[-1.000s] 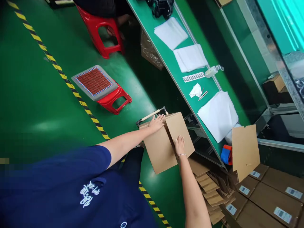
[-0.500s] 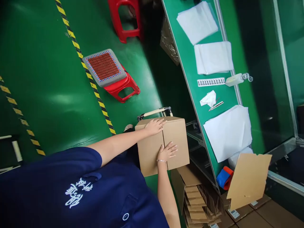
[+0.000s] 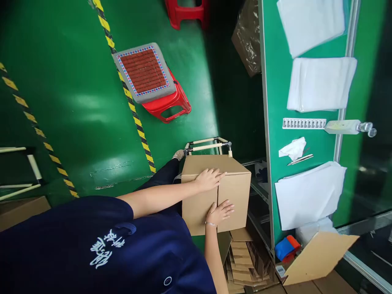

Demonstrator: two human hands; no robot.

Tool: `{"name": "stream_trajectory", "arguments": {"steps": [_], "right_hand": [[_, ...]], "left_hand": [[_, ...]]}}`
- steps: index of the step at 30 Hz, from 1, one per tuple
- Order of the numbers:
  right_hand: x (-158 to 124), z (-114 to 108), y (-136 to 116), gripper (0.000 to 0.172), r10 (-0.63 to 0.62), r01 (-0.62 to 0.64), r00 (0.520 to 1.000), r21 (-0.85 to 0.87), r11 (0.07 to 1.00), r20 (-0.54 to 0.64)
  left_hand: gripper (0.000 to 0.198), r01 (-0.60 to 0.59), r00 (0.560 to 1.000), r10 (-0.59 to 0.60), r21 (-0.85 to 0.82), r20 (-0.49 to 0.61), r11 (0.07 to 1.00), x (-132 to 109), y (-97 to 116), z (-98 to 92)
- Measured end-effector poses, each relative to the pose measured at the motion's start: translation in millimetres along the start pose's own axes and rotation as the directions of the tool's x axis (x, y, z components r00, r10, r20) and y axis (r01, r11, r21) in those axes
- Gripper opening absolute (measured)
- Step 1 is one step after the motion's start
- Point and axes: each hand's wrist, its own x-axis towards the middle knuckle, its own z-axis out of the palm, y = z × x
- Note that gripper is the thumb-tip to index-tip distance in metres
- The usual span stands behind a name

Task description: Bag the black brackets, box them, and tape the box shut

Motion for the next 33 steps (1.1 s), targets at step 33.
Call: {"name": "stream_trajectory", "arguments": {"steps": [33], "right_hand": [[-53, -40, 16, 0.022, -0.480, 0.482, 0.876, 0.119, 0.868, -0.047]], "left_hand": [[0.022, -0.910, 0.083, 0.476, -0.128, 0.876, 0.394, -70, 61, 9.7]]}}
